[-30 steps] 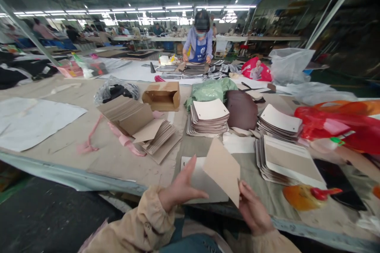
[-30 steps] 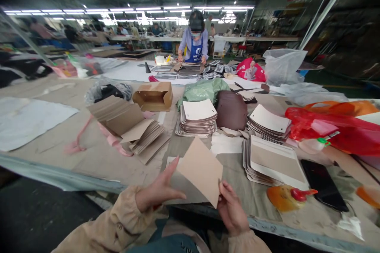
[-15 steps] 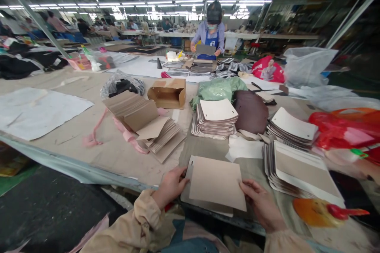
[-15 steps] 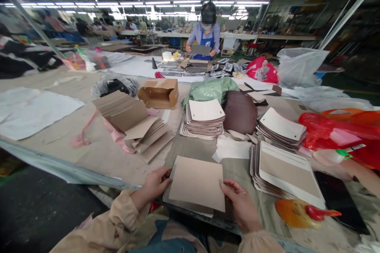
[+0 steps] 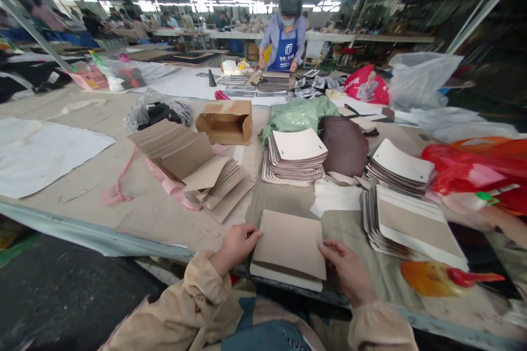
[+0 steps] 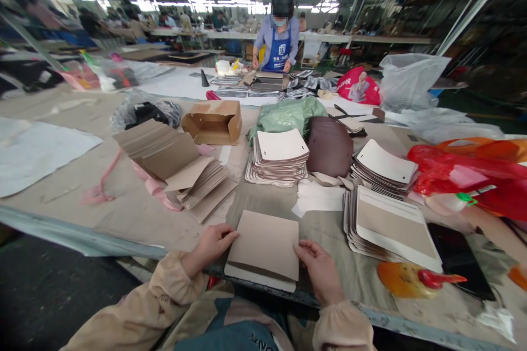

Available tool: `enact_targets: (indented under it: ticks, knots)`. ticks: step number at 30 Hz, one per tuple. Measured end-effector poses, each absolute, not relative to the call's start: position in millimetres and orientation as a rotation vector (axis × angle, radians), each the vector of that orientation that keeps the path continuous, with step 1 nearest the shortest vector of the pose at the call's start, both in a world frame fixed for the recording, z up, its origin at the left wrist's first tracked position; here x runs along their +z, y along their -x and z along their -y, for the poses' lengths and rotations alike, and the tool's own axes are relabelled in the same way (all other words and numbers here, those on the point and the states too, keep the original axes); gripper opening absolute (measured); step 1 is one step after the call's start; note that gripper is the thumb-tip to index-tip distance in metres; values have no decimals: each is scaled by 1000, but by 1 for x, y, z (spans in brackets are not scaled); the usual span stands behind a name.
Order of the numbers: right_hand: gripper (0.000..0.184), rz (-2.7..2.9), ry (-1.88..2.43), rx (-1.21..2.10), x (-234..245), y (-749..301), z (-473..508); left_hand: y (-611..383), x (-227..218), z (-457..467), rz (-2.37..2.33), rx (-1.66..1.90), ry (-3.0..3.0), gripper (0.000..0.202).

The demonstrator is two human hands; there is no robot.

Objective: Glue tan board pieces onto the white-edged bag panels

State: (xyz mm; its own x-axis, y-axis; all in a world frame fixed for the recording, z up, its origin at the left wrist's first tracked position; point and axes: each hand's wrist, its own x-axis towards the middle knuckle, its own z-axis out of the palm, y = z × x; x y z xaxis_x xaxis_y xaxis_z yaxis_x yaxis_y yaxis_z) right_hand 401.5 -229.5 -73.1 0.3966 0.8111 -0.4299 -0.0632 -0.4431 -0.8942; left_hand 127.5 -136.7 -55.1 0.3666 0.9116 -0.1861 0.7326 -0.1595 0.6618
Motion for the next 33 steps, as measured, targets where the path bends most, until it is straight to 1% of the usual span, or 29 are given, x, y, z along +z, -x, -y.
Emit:
enact_targets:
  ticks: [5, 10, 15, 25, 33]
  knots:
    - [32, 943, 1951, 1046, -75, -399, 220, -128, -64, 132, -1469, 237, -1977, 31]
    - [22, 1075, 2101, 963, -77, -398, 211, -130, -66, 128, -1496, 154, -1996, 30]
    - [17, 1181, 2175, 895, -76, -397, 209, -131, -64, 127, -1475, 106, -2036, 29]
    - [14, 1283, 2358, 898, -69, -398, 196, -130, -71, 124, -1426, 28, -2097, 28]
    - [13, 1381, 2405, 943, -66, -400, 191, -133, -67, 126, -1451, -61, -2183, 27]
